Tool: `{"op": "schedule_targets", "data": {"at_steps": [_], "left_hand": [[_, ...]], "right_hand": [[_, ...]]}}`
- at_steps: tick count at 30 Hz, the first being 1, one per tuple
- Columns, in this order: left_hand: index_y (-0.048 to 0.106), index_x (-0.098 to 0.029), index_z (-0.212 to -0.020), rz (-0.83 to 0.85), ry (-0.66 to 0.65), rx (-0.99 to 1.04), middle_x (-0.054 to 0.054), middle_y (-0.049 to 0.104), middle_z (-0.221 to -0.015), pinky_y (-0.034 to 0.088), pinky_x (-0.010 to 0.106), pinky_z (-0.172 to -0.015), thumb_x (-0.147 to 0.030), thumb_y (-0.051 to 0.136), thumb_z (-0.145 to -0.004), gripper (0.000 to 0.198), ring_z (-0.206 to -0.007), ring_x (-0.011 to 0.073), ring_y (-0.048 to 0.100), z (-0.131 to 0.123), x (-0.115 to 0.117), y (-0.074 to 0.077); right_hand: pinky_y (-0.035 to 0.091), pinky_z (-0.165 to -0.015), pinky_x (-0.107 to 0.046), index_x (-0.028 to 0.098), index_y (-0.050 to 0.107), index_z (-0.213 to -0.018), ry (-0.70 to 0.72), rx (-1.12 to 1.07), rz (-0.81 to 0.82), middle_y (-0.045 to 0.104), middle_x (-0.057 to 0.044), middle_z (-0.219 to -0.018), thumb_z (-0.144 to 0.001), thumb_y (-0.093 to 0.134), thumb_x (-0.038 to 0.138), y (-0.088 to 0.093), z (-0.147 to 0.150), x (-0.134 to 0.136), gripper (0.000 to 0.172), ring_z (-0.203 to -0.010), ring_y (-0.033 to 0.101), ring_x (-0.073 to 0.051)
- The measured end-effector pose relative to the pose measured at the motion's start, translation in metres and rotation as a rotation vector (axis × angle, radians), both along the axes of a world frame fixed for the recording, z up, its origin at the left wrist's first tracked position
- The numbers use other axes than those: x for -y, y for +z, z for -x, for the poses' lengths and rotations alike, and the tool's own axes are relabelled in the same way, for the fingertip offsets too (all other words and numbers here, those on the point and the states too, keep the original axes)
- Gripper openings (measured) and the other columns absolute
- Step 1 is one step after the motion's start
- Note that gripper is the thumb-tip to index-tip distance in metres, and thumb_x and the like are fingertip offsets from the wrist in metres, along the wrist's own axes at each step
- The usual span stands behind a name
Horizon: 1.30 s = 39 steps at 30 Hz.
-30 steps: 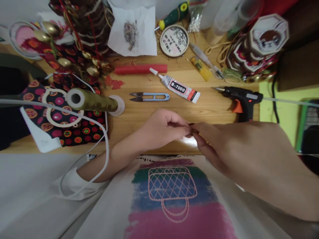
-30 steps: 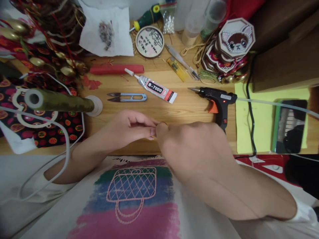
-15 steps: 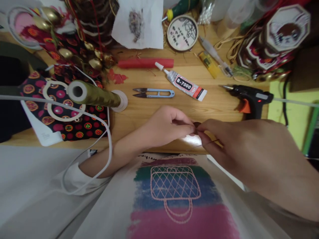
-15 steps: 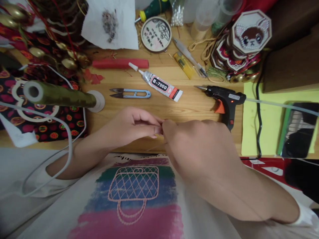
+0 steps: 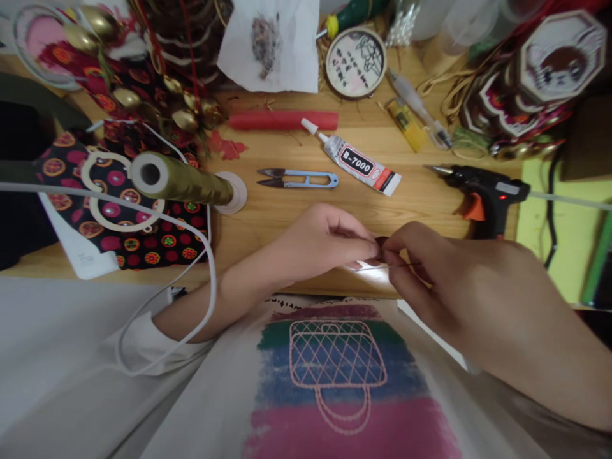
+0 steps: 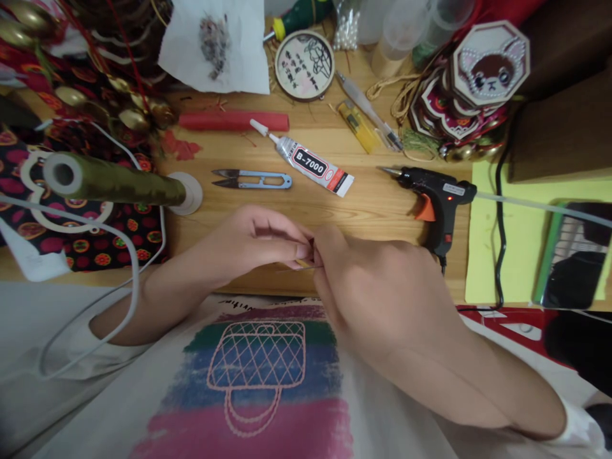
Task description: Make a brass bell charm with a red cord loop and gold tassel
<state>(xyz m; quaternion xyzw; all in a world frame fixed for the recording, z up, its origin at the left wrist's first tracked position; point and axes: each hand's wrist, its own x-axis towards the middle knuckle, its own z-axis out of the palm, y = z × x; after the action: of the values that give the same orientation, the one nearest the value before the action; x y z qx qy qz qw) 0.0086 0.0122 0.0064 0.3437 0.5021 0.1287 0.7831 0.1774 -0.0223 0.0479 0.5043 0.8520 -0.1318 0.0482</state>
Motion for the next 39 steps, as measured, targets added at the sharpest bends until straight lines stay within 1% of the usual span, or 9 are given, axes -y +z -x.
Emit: {"op": "schedule_targets", "data": {"at_steps": [3, 8, 14, 20, 24, 28, 35, 39], "left_hand": [[0.071, -0.014, -0.060, 0.032, 0.014, 0.007, 0.001, 0.071, -0.063, 0.052, 0.018, -0.061, -0.008, 0.066, -0.063, 0.009, -0.061, 0.0090, 0.063, -0.0006, -0.0003, 0.0006], [0.070, -0.014, -0.060, 0.044, 0.039, 0.013, 0.000, 0.070, -0.062, 0.054, 0.018, -0.062, -0.008, 0.066, -0.063, 0.008, -0.061, 0.0090, 0.064, -0.0012, -0.0002, 0.0010], [0.070, -0.015, -0.059, 0.011, 0.009, 0.004, 0.000, 0.070, -0.062, 0.053, 0.017, -0.062, -0.008, 0.065, -0.064, 0.010, -0.061, 0.0086, 0.064, -0.0008, -0.0008, 0.0007], [0.071, -0.016, -0.060, 0.007, -0.010, -0.004, 0.000, 0.071, -0.064, 0.054, 0.019, -0.064, -0.009, 0.064, -0.065, 0.010, -0.065, 0.0104, 0.065, -0.0020, 0.0003, 0.0008], [0.072, -0.015, -0.064, -0.008, -0.022, -0.024, 0.001, 0.072, -0.067, 0.054, 0.020, -0.065, -0.012, 0.065, -0.065, 0.008, -0.066, 0.0113, 0.066, -0.0019, 0.0001, 0.0009], [0.073, -0.015, -0.066, -0.024, -0.031, -0.059, 0.001, 0.073, -0.068, 0.053, 0.020, -0.063, -0.012, 0.067, -0.065, 0.006, -0.065, 0.0108, 0.065, -0.0020, -0.0006, 0.0022], [0.071, -0.015, -0.063, -0.034, -0.047, -0.072, 0.002, 0.073, -0.070, 0.053, 0.021, -0.064, -0.012, 0.065, -0.065, 0.007, -0.067, 0.0118, 0.065, -0.0027, -0.0011, 0.0026], [0.071, -0.015, -0.061, -0.066, -0.066, -0.067, 0.001, 0.071, -0.066, 0.051, 0.019, -0.064, -0.013, 0.066, -0.065, 0.007, -0.067, 0.0112, 0.065, -0.0024, -0.0010, 0.0024]], "right_hand": [[0.027, -0.037, -0.023, 0.016, 0.058, -0.077, -0.009, -0.028, 0.039, 0.055, 0.001, -0.043, -0.081, 0.041, 0.026, -0.0006, -0.0018, 0.0012, 0.019, -0.032, 0.051, -0.015], [0.028, -0.037, -0.022, 0.016, 0.058, -0.080, -0.043, -0.022, 0.066, 0.054, 0.001, -0.042, -0.082, 0.042, 0.026, -0.0002, -0.0015, 0.0007, 0.019, -0.031, 0.051, -0.014], [0.025, -0.038, -0.022, 0.017, 0.060, -0.080, -0.063, -0.003, 0.063, 0.057, 0.000, -0.045, -0.083, 0.042, 0.028, 0.0005, -0.0006, 0.0022, 0.021, -0.033, 0.051, -0.014], [0.021, -0.041, -0.024, 0.019, 0.059, -0.074, -0.052, 0.003, 0.005, 0.057, 0.001, -0.046, -0.085, 0.041, 0.030, 0.0022, -0.0024, 0.0050, 0.023, -0.033, 0.048, -0.013], [0.021, -0.040, -0.024, 0.020, 0.056, -0.072, -0.017, -0.022, -0.062, 0.054, 0.002, -0.045, -0.087, 0.039, 0.028, 0.0010, -0.0040, 0.0062, 0.025, -0.032, 0.048, -0.014], [0.023, -0.039, -0.025, 0.020, 0.057, -0.073, -0.013, -0.013, -0.053, 0.056, 0.002, -0.047, -0.088, 0.039, 0.027, 0.0013, -0.0037, 0.0063, 0.024, -0.034, 0.050, -0.015], [0.024, -0.039, -0.026, 0.020, 0.056, -0.070, 0.000, -0.047, -0.087, 0.050, 0.003, -0.044, -0.088, 0.038, 0.026, 0.0024, -0.0039, 0.0059, 0.026, -0.031, 0.044, -0.013], [0.025, -0.040, -0.027, 0.020, 0.058, -0.072, -0.015, -0.028, -0.073, 0.051, 0.002, -0.046, -0.087, 0.042, 0.025, 0.0026, -0.0041, 0.0065, 0.022, -0.034, 0.046, -0.015]]}}
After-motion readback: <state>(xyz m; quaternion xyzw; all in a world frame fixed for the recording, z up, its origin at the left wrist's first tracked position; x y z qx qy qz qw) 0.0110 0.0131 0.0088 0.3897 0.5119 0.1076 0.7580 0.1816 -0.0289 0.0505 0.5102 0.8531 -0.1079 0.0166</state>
